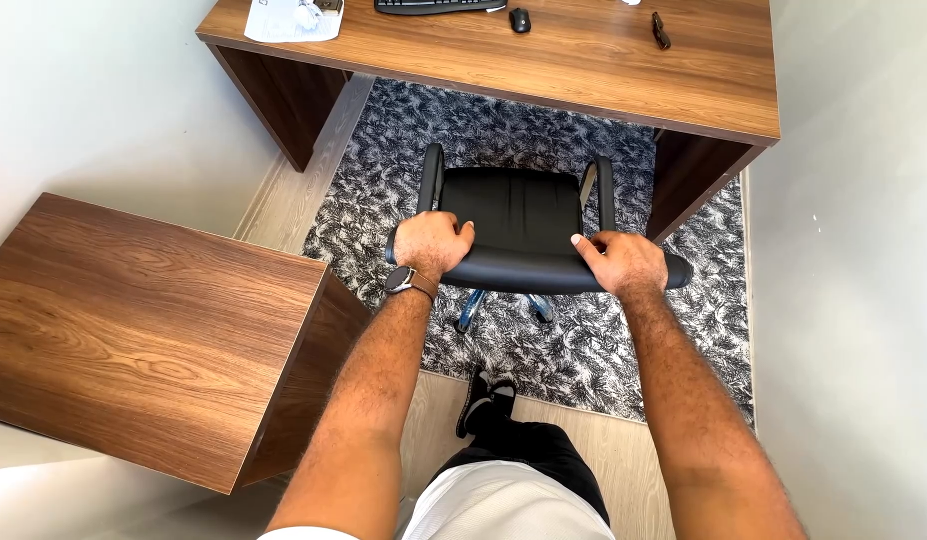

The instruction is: Moving and positioning an office chair at a desk.

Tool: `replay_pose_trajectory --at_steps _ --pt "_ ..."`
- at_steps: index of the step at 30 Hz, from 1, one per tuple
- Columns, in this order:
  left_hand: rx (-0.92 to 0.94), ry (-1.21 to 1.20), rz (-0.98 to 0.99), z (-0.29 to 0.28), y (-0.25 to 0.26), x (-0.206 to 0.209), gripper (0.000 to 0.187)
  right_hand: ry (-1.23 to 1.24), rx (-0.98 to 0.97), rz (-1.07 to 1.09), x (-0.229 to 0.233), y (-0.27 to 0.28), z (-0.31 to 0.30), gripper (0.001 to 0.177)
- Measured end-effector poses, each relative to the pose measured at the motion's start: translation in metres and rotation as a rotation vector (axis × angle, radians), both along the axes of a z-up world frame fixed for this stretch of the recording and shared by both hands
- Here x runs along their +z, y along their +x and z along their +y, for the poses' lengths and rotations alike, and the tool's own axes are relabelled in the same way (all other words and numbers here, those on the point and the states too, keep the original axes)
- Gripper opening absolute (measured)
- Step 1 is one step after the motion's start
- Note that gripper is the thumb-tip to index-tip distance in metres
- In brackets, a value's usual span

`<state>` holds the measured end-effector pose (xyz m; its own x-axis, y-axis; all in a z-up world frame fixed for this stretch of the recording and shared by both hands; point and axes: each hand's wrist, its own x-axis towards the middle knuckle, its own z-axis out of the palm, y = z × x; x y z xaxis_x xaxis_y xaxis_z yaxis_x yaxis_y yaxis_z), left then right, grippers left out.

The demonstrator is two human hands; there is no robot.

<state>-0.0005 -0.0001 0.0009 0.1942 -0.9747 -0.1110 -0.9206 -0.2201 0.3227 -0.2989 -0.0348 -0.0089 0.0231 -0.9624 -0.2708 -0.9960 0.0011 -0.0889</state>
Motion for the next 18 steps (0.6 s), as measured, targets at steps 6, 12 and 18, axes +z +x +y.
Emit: replay_pose_trajectory --at_steps 6,12,18 --pt "-0.002 0.002 0.001 -0.0006 -0.0002 -0.0005 0.044 0.021 -0.008 -0.005 0.002 0.0004 0.0002 0.071" --pt "0.002 0.009 0.002 0.0003 -0.0005 0.0029 0.044 0.012 -0.005 -0.001 0.0019 0.001 -0.0009 0.069" --pt "-0.009 0.015 -0.005 0.0006 -0.0006 0.0027 0.045 0.01 -0.028 -0.008 0.0059 0.0022 0.0019 0.067"
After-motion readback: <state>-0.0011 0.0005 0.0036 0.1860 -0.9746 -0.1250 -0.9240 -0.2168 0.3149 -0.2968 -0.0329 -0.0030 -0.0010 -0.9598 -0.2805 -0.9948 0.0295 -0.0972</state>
